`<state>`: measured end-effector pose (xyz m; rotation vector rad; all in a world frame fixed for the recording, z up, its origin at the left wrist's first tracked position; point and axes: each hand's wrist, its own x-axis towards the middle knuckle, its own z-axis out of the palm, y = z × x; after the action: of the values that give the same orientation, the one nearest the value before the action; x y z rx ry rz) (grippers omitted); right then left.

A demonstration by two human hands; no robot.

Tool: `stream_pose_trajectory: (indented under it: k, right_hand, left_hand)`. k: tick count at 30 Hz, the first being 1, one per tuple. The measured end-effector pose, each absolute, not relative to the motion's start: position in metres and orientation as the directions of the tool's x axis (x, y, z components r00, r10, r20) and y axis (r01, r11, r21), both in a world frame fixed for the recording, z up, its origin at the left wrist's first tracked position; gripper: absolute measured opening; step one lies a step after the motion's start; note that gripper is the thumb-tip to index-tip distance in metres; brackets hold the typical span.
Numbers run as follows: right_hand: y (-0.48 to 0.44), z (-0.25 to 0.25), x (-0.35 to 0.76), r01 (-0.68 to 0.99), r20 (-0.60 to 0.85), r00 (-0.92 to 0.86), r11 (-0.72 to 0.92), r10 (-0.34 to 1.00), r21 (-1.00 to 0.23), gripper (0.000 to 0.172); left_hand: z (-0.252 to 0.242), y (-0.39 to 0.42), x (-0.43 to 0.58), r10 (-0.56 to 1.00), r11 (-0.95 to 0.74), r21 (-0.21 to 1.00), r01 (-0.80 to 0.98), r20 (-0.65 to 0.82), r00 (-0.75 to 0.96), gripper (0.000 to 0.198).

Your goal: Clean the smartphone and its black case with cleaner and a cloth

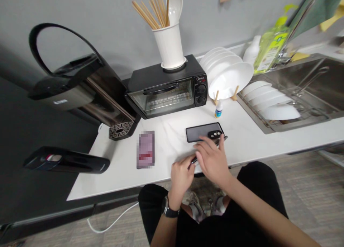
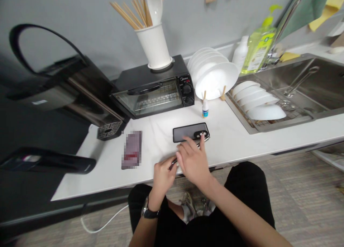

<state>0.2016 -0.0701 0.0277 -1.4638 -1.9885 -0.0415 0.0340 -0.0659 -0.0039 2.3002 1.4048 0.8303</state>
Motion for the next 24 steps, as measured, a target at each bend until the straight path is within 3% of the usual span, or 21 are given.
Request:
stream_pose_trajectory:
  k: [3, 5, 8, 11, 16, 20, 24]
  right_hand:
    - [-0.085, 0.027, 0.166, 0.817, 0.519, -0.282, 0.486, 0.807, -0.311, 0.028]
    - [-0.088, 0.027, 0.162, 0.807, 0.520, -0.330, 0.521, 0.788, -0.278, 0.031]
    - [-0.081, 0.027, 0.187, 0.828, 0.516, -0.315, 0.496, 0.797, -0.261, 0.033]
    - [-0.065, 0.026, 0.233, 0.884, 0.531, -0.191, 0.380, 0.825, -0.272, 0.033]
    - [-0.044, 0.024, 0.277, 0.908, 0.560, -0.038, 0.263, 0.828, -0.326, 0.035]
    - [-0.057, 0.025, 0.232, 0.871, 0.552, -0.103, 0.343, 0.827, -0.351, 0.031]
    - [-0.079, 0.026, 0.173, 0.810, 0.557, -0.296, 0.513, 0.776, -0.285, 0.022]
  left_hand:
    - [-0.011, -0.065, 0.031, 0.889, -0.449, 0.396, 0.801, 0.285, 0.358, 0.022]
    - [-0.013, -0.065, 0.030, 0.881, -0.465, 0.370, 0.804, 0.286, 0.377, 0.020]
    - [-0.007, -0.066, 0.031, 0.875, -0.482, 0.481, 0.733, 0.312, 0.371, 0.027]
    - [0.001, -0.066, 0.033, 0.877, -0.480, 0.612, 0.628, 0.319, 0.360, 0.036]
    - [0.004, -0.065, 0.035, 0.878, -0.475, 0.659, 0.583, 0.309, 0.365, 0.036]
    - [-0.002, -0.065, 0.034, 0.872, -0.489, 0.587, 0.645, 0.335, 0.356, 0.034]
    - [-0.012, -0.064, 0.030, 0.870, -0.480, 0.387, 0.787, 0.323, 0.372, 0.022]
